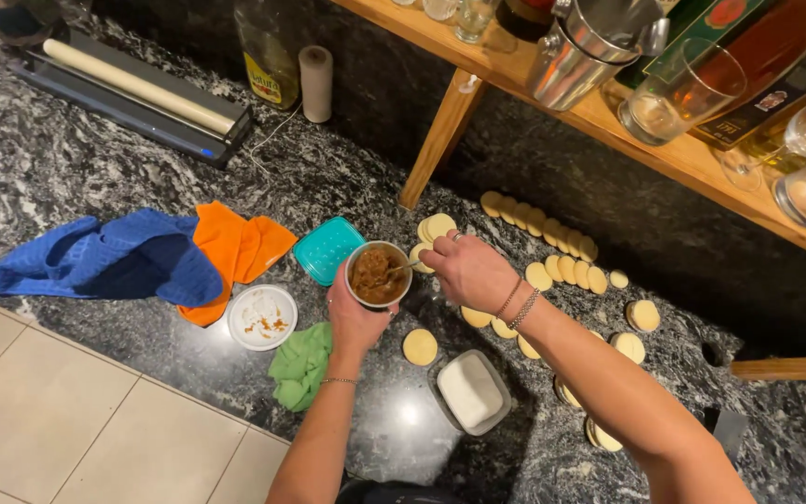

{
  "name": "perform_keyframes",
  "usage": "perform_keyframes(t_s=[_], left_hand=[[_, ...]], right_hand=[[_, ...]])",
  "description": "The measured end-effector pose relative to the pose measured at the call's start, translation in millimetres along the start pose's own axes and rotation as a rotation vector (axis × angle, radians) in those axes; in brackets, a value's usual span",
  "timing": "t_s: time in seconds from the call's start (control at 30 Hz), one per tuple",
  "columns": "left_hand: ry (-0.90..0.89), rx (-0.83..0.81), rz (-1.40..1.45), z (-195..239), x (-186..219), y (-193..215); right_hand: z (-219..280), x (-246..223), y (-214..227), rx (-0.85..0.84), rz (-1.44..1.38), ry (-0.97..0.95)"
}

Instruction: The person spreads a brown paste onto round cookies using a small blue spatula, then places another cookie on top to form a sandwich. They repeat this process for several cookies, arranging the finished sandwiches on the countertop.

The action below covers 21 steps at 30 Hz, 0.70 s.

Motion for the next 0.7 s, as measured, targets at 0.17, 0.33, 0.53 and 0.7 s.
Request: perform_keyframes(t_s=[0.17, 0.33, 0.53, 0.7], left_hand=[[0.035, -0.032, 0.000, 13, -4, -4], [-0.036, -0.001, -0.093, 35, 10, 1], [-0.003, -0.106, -0.143, 52, 13, 4], [0.113, -0.165, -0.006, 57, -1, -12]], right_hand=[[13, -10, 2, -0.016, -0.165, -0.096], [31, -16, -25, -0.052, -0.641, -0.524], [44, -42, -44, -0.010, -0.898, -0.838], [35, -52, -50, 0.072, -1.069, -0.854]])
Point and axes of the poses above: each hand's wrist, its own z-axis away from the middle knuckle, its own y-axis out of the back of the hand, x = y × z, the point moved 5 cm from there along -z, towards the middle knuckle, and after that the axes turned 11 degrees about -x, right-handed, at the moved point
